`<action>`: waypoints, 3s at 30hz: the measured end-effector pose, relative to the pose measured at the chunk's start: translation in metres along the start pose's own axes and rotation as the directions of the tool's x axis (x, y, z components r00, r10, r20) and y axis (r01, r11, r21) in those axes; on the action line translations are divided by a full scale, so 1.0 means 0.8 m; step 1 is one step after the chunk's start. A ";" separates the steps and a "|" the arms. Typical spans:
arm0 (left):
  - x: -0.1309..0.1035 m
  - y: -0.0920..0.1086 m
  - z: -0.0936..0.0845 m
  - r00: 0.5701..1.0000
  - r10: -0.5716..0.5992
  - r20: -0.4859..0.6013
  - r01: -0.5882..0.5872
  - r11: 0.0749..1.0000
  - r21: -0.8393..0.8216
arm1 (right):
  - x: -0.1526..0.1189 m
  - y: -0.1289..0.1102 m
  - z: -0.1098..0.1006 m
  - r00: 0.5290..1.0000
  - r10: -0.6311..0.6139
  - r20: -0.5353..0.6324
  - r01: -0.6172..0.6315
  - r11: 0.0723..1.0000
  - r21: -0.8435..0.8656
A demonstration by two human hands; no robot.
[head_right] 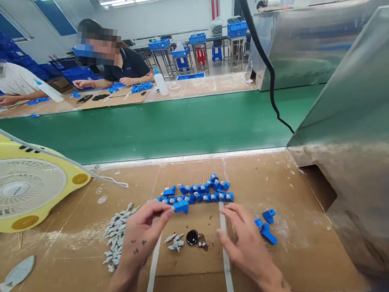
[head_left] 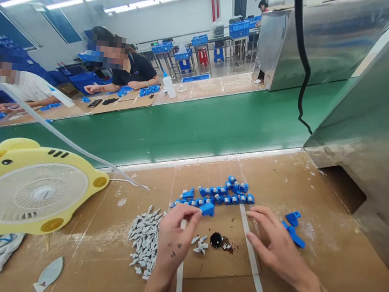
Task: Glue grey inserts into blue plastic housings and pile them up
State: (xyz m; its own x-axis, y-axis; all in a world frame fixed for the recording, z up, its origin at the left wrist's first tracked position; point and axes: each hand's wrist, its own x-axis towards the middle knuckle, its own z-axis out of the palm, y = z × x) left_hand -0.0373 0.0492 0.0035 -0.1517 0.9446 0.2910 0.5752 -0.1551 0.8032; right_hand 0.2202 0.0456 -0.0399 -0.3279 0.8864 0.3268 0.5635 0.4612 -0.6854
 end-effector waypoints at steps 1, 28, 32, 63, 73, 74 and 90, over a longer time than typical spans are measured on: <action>0.012 -0.008 -0.007 0.999 0.008 -0.045 -0.005 0.997 0.075 | -0.002 0.012 -0.011 1.000 0.011 -0.003 -0.011 0.999 -0.044; 0.073 -0.064 -0.008 0.999 -0.048 -0.006 0.048 0.959 0.281 | -0.020 0.071 -0.038 0.999 0.054 0.005 -0.053 0.992 -0.113; 0.056 -0.081 -0.057 0.997 -0.082 -0.011 0.080 0.928 0.363 | -0.024 0.059 -0.038 0.971 0.240 0.004 -0.240 0.969 0.064; -0.043 -0.064 -0.051 0.980 -0.055 0.189 0.037 0.995 0.097 | 0.003 0.020 0.022 0.891 0.449 0.065 -0.438 0.816 0.376; -0.059 -0.040 -0.015 0.951 0.024 0.309 -0.066 0.990 0.127 | 0.013 -0.011 0.026 0.884 0.273 0.380 -0.416 0.830 0.371; -0.061 -0.039 -0.011 0.954 0.031 0.297 -0.075 0.987 0.139 | 0.013 -0.011 0.027 0.881 0.296 0.370 -0.436 0.812 0.389; -0.040 -0.074 -0.046 0.946 -0.070 0.315 -0.057 0.925 0.377 | 0.009 -0.001 0.032 0.886 0.319 0.337 -0.456 0.734 0.504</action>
State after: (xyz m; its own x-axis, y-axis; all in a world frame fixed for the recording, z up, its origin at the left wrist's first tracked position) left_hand -0.0964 0.0178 -0.0344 0.0699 0.9960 0.0554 0.8432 -0.0887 0.5302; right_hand 0.1977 0.0504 -0.0535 -0.3662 0.9186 -0.1484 0.1810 -0.0861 -0.9797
